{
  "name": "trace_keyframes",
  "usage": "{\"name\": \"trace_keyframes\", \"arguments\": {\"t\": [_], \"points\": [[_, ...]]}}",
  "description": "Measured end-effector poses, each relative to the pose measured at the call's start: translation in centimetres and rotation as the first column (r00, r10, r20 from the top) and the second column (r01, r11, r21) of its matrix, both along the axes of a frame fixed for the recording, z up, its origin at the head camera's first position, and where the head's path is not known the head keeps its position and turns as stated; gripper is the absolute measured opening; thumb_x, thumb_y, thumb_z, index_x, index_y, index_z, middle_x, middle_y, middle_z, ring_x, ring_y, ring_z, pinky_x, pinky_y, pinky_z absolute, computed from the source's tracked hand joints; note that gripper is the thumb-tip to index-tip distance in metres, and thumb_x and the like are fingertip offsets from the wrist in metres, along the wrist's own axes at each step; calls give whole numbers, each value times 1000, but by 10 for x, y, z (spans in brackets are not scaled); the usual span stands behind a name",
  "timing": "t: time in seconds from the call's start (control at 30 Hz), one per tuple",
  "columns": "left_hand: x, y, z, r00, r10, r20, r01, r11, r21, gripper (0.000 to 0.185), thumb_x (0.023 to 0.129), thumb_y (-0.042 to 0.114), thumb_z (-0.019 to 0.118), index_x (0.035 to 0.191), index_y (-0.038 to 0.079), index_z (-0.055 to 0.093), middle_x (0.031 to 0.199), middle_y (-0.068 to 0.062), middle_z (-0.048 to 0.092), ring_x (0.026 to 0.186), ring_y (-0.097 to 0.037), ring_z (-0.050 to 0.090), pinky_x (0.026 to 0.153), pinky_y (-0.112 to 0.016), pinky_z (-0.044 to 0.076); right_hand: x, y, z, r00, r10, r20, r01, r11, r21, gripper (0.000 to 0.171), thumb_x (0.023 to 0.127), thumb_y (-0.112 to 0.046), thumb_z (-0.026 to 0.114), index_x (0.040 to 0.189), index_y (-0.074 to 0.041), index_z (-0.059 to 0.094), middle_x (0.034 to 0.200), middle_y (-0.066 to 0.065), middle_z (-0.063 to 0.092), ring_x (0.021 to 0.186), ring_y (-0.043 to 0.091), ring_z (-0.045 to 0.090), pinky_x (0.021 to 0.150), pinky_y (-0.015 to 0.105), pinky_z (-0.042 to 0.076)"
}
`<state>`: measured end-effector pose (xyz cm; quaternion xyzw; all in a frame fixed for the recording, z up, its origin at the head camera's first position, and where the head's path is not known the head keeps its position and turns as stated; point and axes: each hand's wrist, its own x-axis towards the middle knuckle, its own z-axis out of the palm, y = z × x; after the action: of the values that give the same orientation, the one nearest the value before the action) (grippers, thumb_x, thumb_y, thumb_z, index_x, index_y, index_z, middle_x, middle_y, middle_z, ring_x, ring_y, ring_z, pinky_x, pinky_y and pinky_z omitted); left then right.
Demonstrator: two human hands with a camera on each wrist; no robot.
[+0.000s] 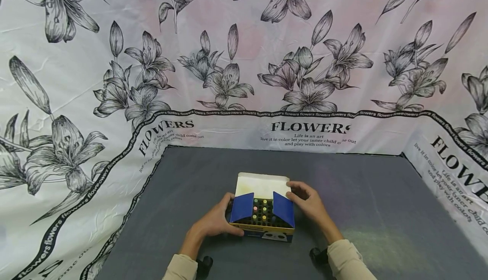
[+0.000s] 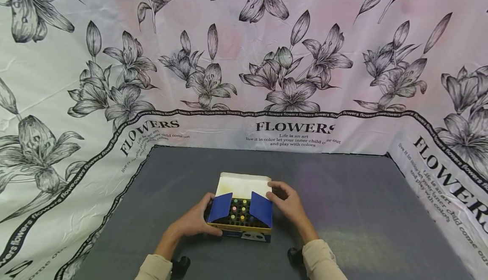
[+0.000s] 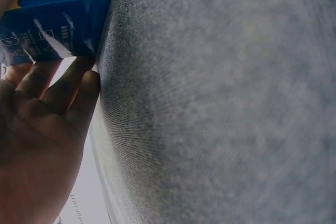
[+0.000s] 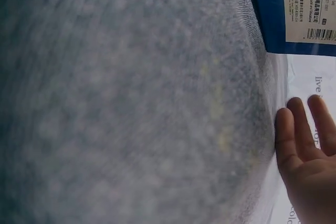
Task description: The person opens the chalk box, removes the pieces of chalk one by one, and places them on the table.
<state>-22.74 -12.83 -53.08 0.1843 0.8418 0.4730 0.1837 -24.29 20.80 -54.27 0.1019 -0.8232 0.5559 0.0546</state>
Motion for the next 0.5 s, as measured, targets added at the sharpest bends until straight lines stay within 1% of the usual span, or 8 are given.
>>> {"name": "trace_keyframes", "arguments": {"t": [0.07,0.17,0.3,0.4,0.5], "points": [[0,0,0,1000,1,2,-1,1000,3,91,71,32,94,141,17,37,134,-8,54,117,-24,54,92,-45,47,0,0,0,999,6,37,-6,1000,-6,36,97,-22,70,131,-8,67,131,17,67,106,-3,63,91,20,53],[0,0,0,1000,5,2,-5,1000,6,91,71,32,94,141,17,38,133,-8,55,116,-23,54,92,-45,47,1,0,2,996,20,82,-20,1000,-5,36,99,-24,67,130,-7,67,131,18,67,104,-2,64,89,20,54],[0,1,-1,1000,5,3,-5,1000,8,91,71,32,94,141,17,38,133,-8,55,116,-23,55,93,-44,47,2,0,7,992,23,122,-21,1000,-21,36,99,-23,67,130,-5,67,131,20,66,105,7,67,84,23,55],[-1,1,-1,1000,6,5,-6,1000,8,91,71,32,94,140,17,38,133,-8,55,116,-23,54,92,-44,47,3,-1,9,992,18,127,-15,1000,-26,37,99,-23,66,132,-6,65,135,19,64,112,15,66,84,23,55],[-1,1,-1,1000,7,5,-8,1000,9,91,70,32,94,140,17,38,134,-8,54,116,-23,54,92,-43,47,4,-2,10,996,12,91,-10,1000,-24,39,100,-24,66,135,-8,64,137,18,63,117,17,65,87,21,54]]}}
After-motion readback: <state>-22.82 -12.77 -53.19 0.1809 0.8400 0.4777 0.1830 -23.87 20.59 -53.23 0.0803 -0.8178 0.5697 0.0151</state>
